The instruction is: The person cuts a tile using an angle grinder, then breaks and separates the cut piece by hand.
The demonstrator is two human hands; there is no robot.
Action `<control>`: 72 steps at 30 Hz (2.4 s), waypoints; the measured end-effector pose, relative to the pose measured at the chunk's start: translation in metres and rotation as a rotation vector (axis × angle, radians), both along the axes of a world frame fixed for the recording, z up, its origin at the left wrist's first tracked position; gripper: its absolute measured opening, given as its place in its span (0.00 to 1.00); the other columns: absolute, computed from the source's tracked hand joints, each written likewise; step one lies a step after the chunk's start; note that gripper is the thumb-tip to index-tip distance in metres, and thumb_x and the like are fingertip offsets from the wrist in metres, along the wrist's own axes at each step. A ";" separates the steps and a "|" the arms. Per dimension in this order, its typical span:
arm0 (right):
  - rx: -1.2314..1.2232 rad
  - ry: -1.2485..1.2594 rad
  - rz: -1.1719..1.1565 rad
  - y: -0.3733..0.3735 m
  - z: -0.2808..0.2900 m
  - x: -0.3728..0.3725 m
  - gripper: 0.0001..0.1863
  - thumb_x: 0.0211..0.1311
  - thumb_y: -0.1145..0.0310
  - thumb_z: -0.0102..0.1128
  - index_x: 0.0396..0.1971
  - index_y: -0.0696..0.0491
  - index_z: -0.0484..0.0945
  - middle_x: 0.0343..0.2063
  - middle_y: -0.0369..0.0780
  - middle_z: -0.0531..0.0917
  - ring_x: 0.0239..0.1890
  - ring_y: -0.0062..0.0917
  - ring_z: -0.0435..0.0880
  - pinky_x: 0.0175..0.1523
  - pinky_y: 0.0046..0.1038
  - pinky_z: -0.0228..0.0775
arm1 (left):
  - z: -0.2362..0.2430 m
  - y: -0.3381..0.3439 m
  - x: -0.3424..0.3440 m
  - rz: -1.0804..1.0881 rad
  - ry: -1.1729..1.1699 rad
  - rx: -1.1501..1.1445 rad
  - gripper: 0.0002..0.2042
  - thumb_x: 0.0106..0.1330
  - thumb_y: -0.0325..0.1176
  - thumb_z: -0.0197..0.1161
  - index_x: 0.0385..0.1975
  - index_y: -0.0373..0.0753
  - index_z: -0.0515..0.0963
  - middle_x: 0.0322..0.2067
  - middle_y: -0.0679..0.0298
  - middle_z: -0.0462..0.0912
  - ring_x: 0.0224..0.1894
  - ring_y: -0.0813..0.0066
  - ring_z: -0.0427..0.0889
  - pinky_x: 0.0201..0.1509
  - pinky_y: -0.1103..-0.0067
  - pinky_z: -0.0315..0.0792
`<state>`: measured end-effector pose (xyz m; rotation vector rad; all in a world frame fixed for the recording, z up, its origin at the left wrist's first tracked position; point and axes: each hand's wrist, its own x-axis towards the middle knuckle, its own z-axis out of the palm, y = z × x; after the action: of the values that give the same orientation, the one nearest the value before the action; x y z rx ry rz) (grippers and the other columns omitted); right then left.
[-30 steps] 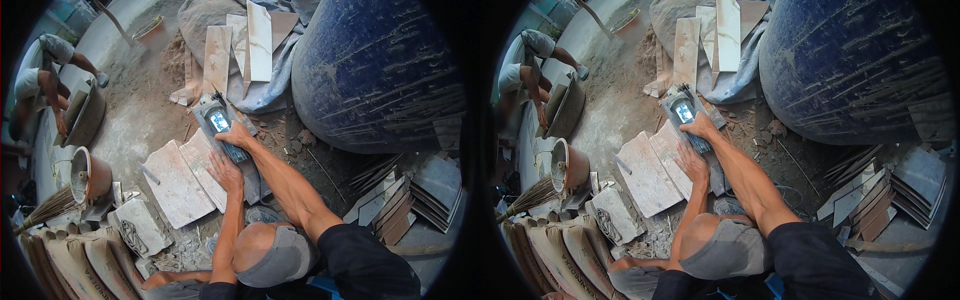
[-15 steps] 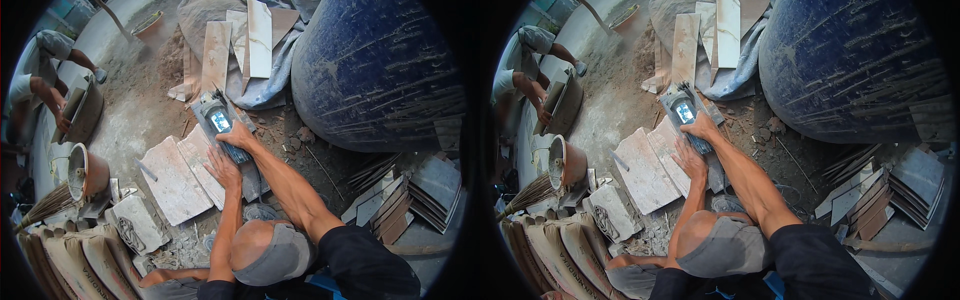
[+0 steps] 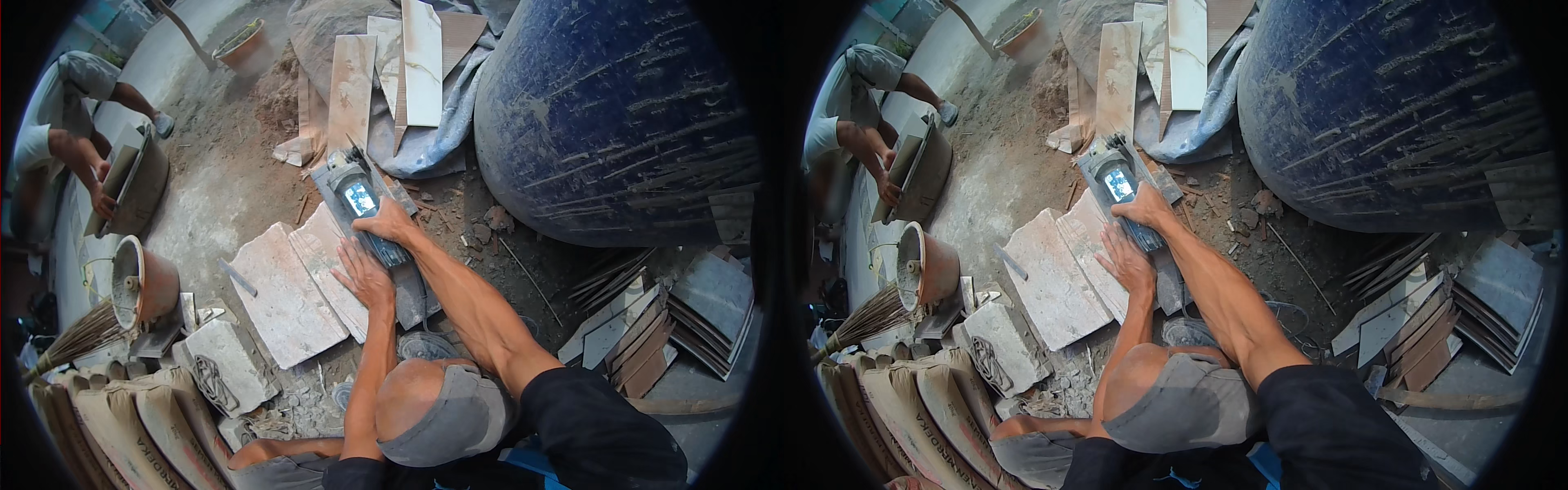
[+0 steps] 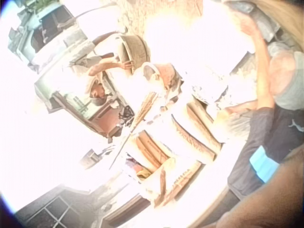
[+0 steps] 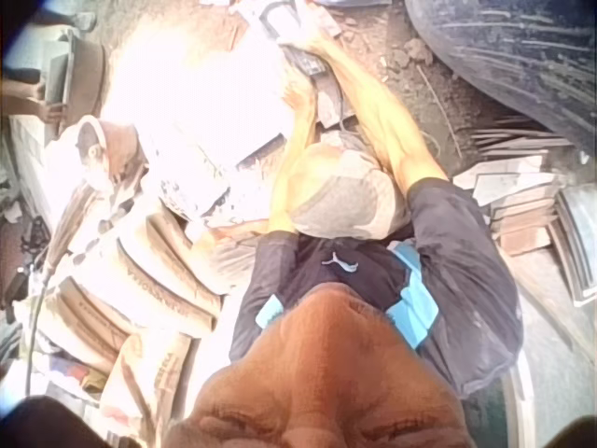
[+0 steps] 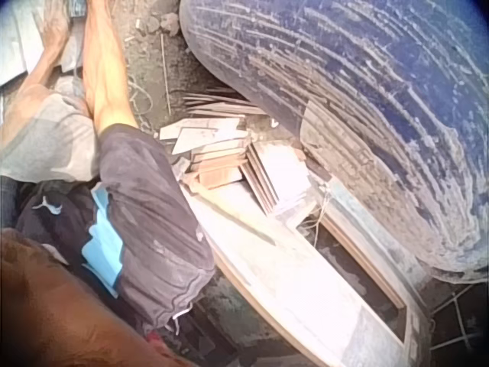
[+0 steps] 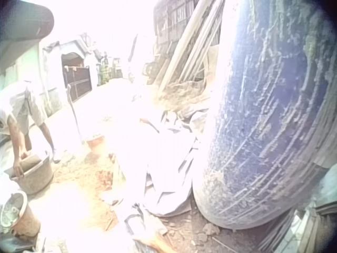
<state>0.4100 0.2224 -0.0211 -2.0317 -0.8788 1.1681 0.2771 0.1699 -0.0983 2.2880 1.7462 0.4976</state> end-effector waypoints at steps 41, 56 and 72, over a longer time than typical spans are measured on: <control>0.023 -0.033 -0.026 -0.014 -0.010 -0.003 0.39 0.31 0.52 0.71 0.40 0.71 0.75 0.37 0.56 0.81 0.39 0.39 0.82 0.44 0.30 0.73 | -0.004 0.001 0.000 0.021 0.015 -0.034 0.22 0.72 0.35 0.42 0.66 0.43 0.59 0.68 0.64 0.56 0.72 0.65 0.49 0.70 0.51 0.33; 0.032 -0.016 -0.018 -0.023 -0.008 -0.003 0.40 0.30 0.52 0.72 0.40 0.71 0.75 0.37 0.57 0.81 0.39 0.39 0.82 0.45 0.30 0.73 | -0.003 0.001 0.000 0.032 -0.005 -0.054 0.22 0.73 0.37 0.41 0.66 0.45 0.60 0.69 0.66 0.55 0.72 0.67 0.48 0.70 0.52 0.32; 0.035 0.035 -0.016 -0.033 -0.005 -0.003 0.43 0.29 0.53 0.72 0.45 0.70 0.73 0.39 0.56 0.80 0.42 0.40 0.81 0.47 0.30 0.71 | -0.001 0.000 0.000 0.038 -0.017 -0.016 0.22 0.73 0.38 0.41 0.66 0.44 0.60 0.69 0.66 0.55 0.72 0.66 0.48 0.70 0.52 0.33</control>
<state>0.4066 0.1896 -0.0265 -1.9806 -0.8583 1.1679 0.2775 0.1701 -0.0992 2.2374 1.7826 0.5063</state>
